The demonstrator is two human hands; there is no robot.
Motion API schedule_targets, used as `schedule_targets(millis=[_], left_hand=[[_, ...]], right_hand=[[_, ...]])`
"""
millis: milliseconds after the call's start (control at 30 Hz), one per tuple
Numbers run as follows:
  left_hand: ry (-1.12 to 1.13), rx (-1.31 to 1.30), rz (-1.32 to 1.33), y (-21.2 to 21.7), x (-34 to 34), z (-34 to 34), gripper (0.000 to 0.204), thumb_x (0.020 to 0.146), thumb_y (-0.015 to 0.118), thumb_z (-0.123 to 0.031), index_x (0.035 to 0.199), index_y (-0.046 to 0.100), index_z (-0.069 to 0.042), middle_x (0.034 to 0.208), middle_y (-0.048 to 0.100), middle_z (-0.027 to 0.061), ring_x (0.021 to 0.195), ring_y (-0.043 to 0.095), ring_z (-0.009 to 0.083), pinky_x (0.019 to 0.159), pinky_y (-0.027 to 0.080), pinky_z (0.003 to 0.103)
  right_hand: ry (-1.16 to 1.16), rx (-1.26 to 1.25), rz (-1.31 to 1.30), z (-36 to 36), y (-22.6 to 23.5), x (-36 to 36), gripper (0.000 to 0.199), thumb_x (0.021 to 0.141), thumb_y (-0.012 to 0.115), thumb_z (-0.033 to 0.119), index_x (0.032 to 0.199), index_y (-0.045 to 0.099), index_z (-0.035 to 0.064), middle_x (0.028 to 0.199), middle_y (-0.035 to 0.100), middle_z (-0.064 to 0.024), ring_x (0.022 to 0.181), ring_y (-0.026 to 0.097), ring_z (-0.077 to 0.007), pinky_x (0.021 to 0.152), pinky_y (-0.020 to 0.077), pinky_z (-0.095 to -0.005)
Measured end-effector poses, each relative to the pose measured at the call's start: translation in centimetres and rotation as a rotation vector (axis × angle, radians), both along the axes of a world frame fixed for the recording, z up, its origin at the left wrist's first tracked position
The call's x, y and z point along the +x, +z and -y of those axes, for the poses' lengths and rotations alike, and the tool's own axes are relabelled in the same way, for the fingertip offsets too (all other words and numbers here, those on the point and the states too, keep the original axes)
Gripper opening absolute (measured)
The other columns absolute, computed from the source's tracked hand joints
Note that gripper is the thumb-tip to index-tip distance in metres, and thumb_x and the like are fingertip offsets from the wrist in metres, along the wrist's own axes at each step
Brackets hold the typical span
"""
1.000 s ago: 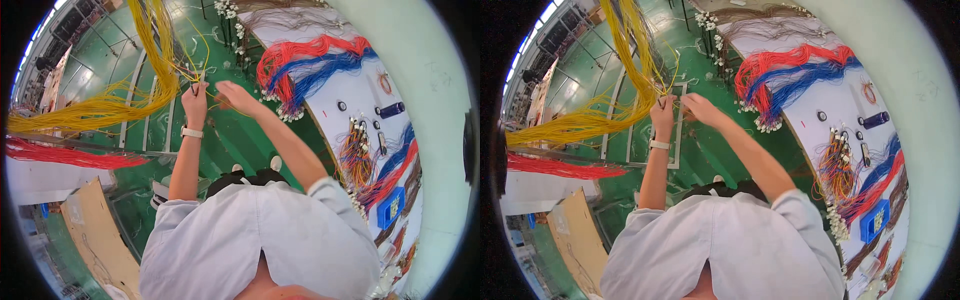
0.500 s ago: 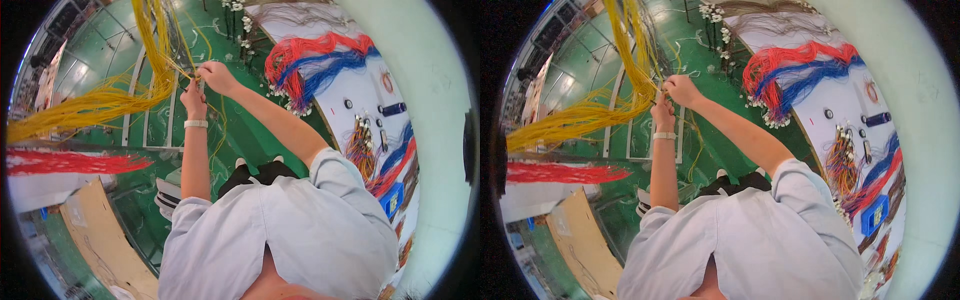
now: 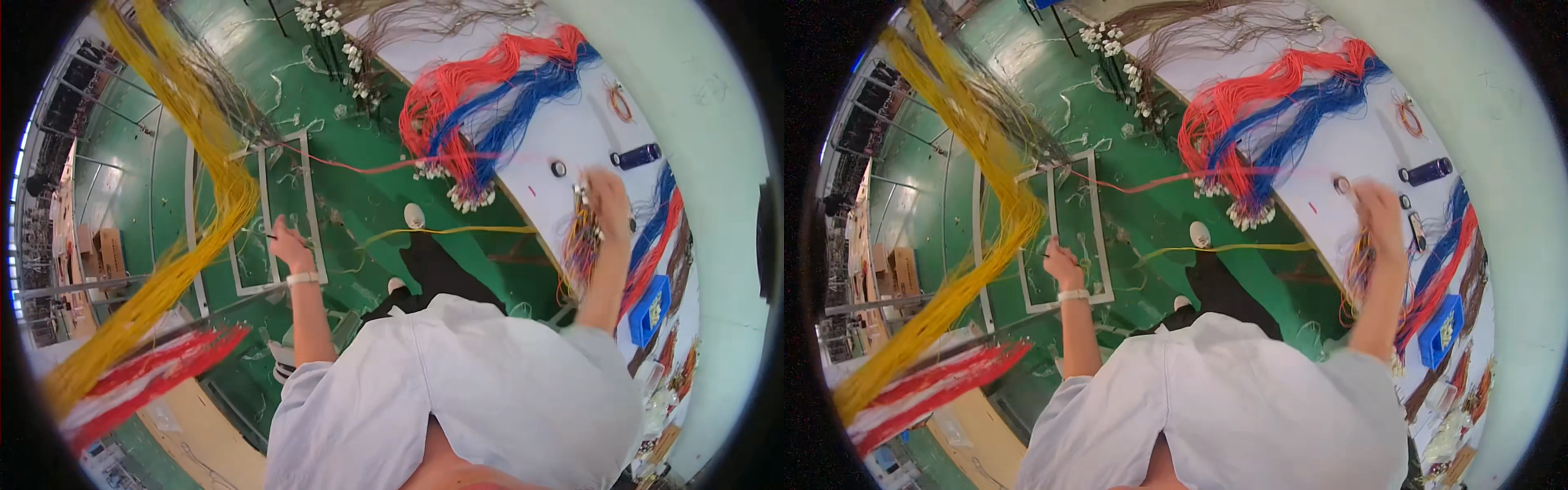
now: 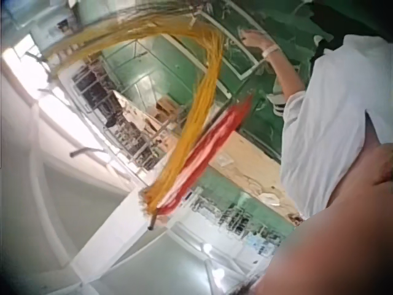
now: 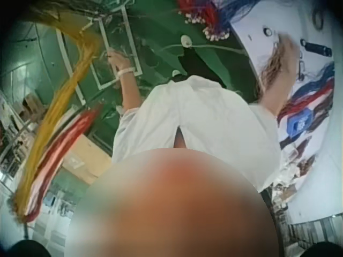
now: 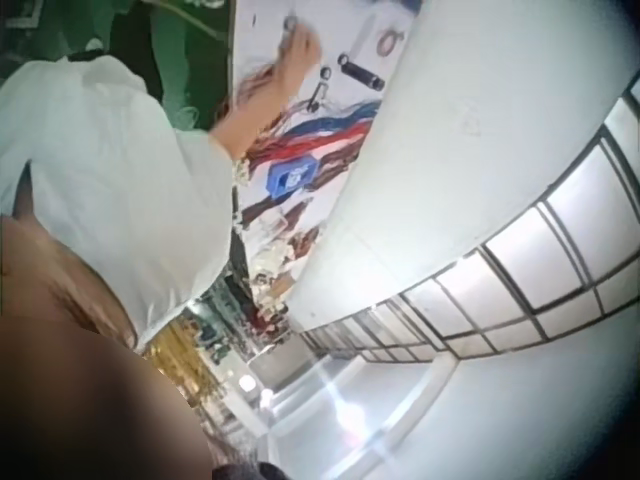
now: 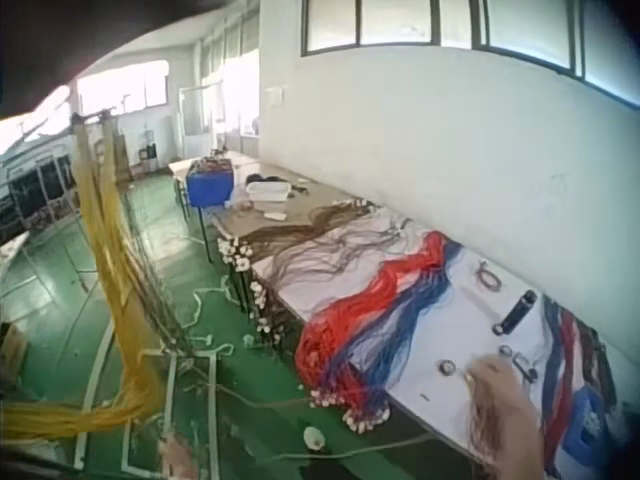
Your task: Organizing and bundling various colored electrical wires using adhesive tape at a factory assembly station.
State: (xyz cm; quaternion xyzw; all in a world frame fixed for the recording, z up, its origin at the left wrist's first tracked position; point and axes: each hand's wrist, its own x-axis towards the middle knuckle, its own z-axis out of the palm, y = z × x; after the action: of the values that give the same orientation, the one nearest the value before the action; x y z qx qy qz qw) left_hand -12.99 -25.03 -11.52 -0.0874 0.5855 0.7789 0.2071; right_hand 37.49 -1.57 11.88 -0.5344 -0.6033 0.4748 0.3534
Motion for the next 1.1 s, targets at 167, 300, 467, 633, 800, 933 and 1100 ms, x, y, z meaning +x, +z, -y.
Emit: schedule_targets(millis=[167,300,467,633,800,933,1100], left_hand=[[-0.273,-0.082,0.02,-3.1,1.2,-13.4,0.019,0.089,0.058,-0.015,0.099,0.064,-0.001,0.06,0.038,-0.0049,0.041,0.032,0.0055,0.036,0.023,0.022],[-0.567,-0.121,0.259,-9.9,-4.9,-27.3,0.017,0.088,0.057,-0.018,0.094,0.063,-0.004,0.059,0.038,-0.0051,0.042,0.033,0.0067,0.036,0.024,0.023],[-0.569,-0.181,0.553,-22.4,-14.2,-40.8,0.022,0.093,0.051,-0.029,0.083,0.058,-0.011,0.058,0.041,-0.006,0.041,0.032,0.0072,0.037,0.023,0.023],[-0.391,-0.276,0.705,-32.7,-14.6,-53.0,0.031,0.092,0.053,-0.046,0.104,0.054,-0.016,0.065,0.048,-0.0015,0.042,0.032,0.0076,0.038,0.023,0.023],[-0.522,0.116,0.524,-37.8,-20.7,-53.8,0.026,0.092,0.056,-0.04,0.095,0.058,-0.015,0.065,0.049,-0.0043,0.048,0.035,0.0066,0.039,0.023,0.023],[-0.581,-0.104,0.226,-28.1,-16.7,-50.1,0.016,0.095,0.054,-0.028,0.09,0.058,-0.012,0.062,0.044,-0.0076,0.049,0.035,0.0038,0.043,0.025,0.02],[-0.788,0.072,0.011,-3.4,-18.3,-46.1,0.016,0.098,0.05,-0.023,0.104,0.054,-0.008,0.073,0.046,-0.0063,0.051,0.033,0.0008,0.043,0.023,0.017]], right_hand=[[0.159,-0.484,-0.087,-0.4,-3.8,0.2,0.016,0.09,0.056,0.018,0.079,0.058,0.0063,0.064,0.051,0.0024,0.054,0.047,-0.006,0.05,0.0351,-0.0204],[0.612,-0.027,-0.052,-6.4,-6.0,-13.0,0.011,0.083,0.056,0.012,0.078,0.057,0.0024,0.124,0.051,-0.0148,0.11,0.05,-0.0208,0.093,0.038,-0.03],[1.203,-0.401,-0.994,-18.1,-4.3,-25.0,0.021,0.083,0.047,0.022,0.073,0.05,0.0033,0.116,0.057,-0.022,0.108,0.051,-0.0335,0.094,0.0297,-0.0378],[0.976,-1.029,-1.39,-22.0,-13.6,-29.0,0.023,0.092,0.042,0.021,0.075,0.042,0.007,0.057,0.049,-0.008,0.046,0.047,-0.0214,0.045,0.0387,-0.0322],[0.184,-1.22,-0.694,-23.2,-22.1,-30.2,0.032,0.096,0.044,0.035,0.082,0.045,0.0067,0.052,0.034,0.003,0.04,0.027,-0.006,0.036,0.0185,-0.024],[0.098,-0.731,-0.12,-25.0,-23.2,-36.1,0.025,0.099,0.045,0.023,0.098,0.06,0.0029,0.055,0.037,0.0054,0.042,0.029,-0.0023,0.04,0.0195,-0.0208],[0.236,0.188,0.061,-30.2,-15.0,-50.8,0.013,0.092,0.055,0.009,0.087,0.062,-0.0002,0.067,0.055,-0.0033,0.055,0.048,-0.0068,0.049,0.0369,-0.0226]])
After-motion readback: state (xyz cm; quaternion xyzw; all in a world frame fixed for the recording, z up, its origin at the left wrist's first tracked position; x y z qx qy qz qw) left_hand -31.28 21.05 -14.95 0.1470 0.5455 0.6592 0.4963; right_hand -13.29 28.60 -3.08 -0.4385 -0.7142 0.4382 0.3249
